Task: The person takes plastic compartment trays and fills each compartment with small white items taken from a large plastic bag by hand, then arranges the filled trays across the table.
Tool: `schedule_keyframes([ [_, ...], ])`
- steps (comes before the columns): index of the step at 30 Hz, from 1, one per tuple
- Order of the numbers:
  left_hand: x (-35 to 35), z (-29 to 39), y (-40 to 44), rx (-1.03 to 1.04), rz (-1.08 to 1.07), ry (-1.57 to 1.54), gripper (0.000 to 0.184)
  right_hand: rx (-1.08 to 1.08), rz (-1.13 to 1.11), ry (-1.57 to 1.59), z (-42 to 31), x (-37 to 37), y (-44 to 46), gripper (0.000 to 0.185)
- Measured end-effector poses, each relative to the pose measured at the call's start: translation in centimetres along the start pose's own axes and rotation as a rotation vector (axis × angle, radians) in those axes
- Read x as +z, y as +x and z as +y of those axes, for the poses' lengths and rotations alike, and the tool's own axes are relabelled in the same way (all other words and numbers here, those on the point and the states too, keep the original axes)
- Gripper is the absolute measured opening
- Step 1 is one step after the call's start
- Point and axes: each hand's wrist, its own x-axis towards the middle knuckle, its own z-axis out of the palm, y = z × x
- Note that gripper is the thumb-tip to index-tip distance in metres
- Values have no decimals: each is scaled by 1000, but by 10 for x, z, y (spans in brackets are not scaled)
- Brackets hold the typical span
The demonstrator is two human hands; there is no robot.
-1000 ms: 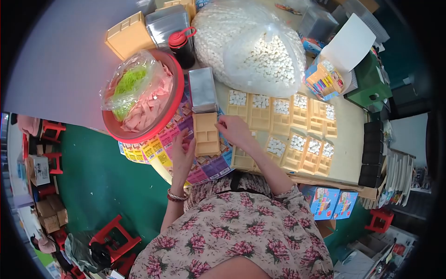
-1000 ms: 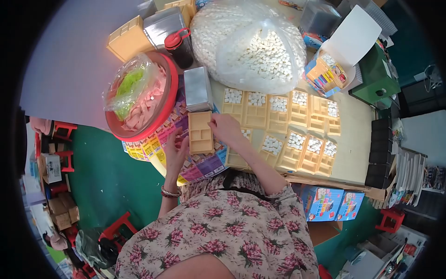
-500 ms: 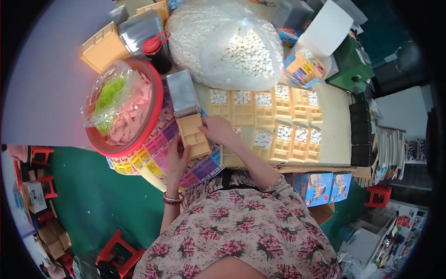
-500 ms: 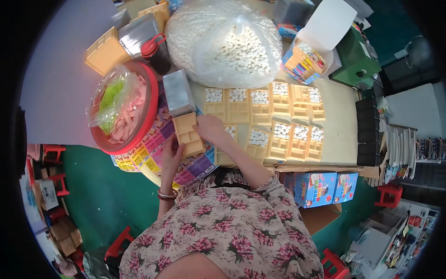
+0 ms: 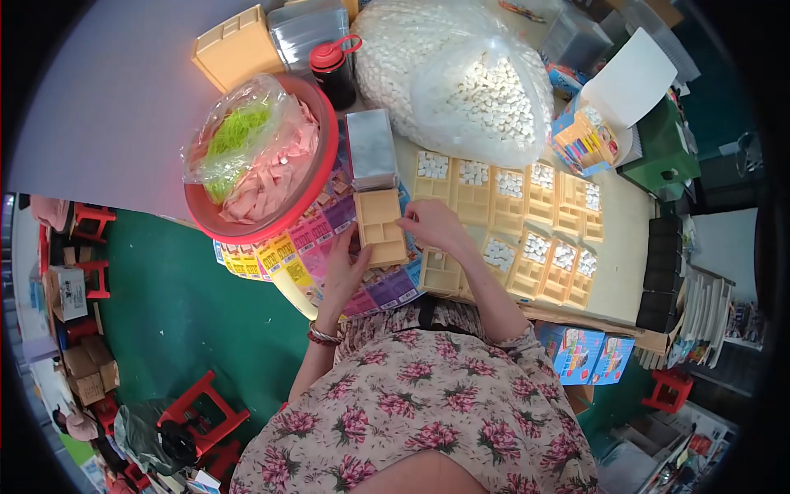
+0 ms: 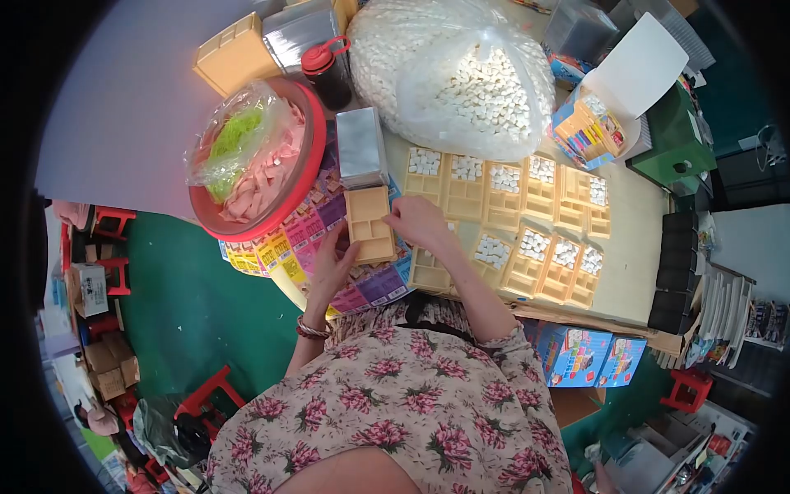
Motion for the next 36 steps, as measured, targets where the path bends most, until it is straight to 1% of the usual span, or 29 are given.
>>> schedule_keyframes([
  [1, 1, -4, 1, 19, 1, -20, 51, 1, 1, 2, -1, 1, 0, 28],
  [3, 1, -7, 1, 44, -12, -38, 51, 24, -48, -102, -5, 4, 1, 25],
  [4, 1, -7, 2, 25, -18, -89, 49, 43, -37, -97, -3, 9, 3, 25],
  [6, 4, -6, 4, 14, -57, -145, 48, 24, -89, -177, 5, 26, 11, 26],
  [7, 4, -5, 6, -60, -60, -178, 45, 48, -76, -171, 5, 30, 11, 26],
  [8, 1, -5, 9, -134, -63, -206, 43, 31, -45, -125, 5, 34, 10, 26],
  [9, -8, 3, 11, -227, -140, -224, 41, 14, -12, -78, 4, 38, 8, 26],
  [10, -10, 10, 10, -219, -169, -219, 41, 38, 3, -71, 1, 40, 4, 26],
  [12, -8, 17, 2, -379, -129, -505, 43, 0, 81, 121, -4, 47, -13, 23],
  [13, -9, 17, 1, -299, -166, -442, 43, -7, 115, 101, -4, 53, -18, 23],
  [14, -9, 19, 0, -303, -183, -439, 43, 10, 120, 106, 1, 59, -19, 23],
  [16, -9, 22, -3, -310, -123, -447, 41, -113, 204, 307, 10, 71, -17, 23],
  [17, -7, 18, -3, -291, -91, -487, 41, -103, 211, 310, 12, 77, -14, 23],
  [18, -6, 18, -6, -295, -103, -483, 41, -130, 237, 228, 10, 81, -13, 22],
  [19, -4, 19, -8, -361, -57, -549, 42, -160, 263, 143, 9, 83, -13, 22],
  [20, -3, 20, -8, -421, -8, -617, 43, -157, 270, 141, 8, 84, -11, 22],
  [21, -7, 18, -6, -455, -66, -625, 46, -166, 290, 187, 6, 84, -12, 22],
  [22, -8, 13, -5, -456, -66, -622, 46, -178, 305, 236, 5, 85, -14, 22],
  [24, -8, 4, -3, -384, -65, -796, 50, -178, 334, 259, 1, 84, -17, 21],
  [28, -2, 1, -3, -362, 11, -737, 55, -208, 408, 348, -6, 81, -23, 15],
  [30, 2, -2, -4, -226, 80, -423, 60, -216, 399, 345, -6, 80, -23, 14],
  [32, 2, 5, -7, -220, 110, -410, 61, -233, 387, 341, -6, 77, -24, 12],
  [34, 1, 9, -9, -216, 145, -406, 62, -255, 323, 357, -9, 61, -30, 13],
  [35, 0, 6, -9, -276, 216, -500, 61, -272, 315, 352, -10, 52, -35, 13],
  [36, -1, 6, -9, -333, 286, -598, 60, -259, 328, 281, -12, 43, -42, 13],
])
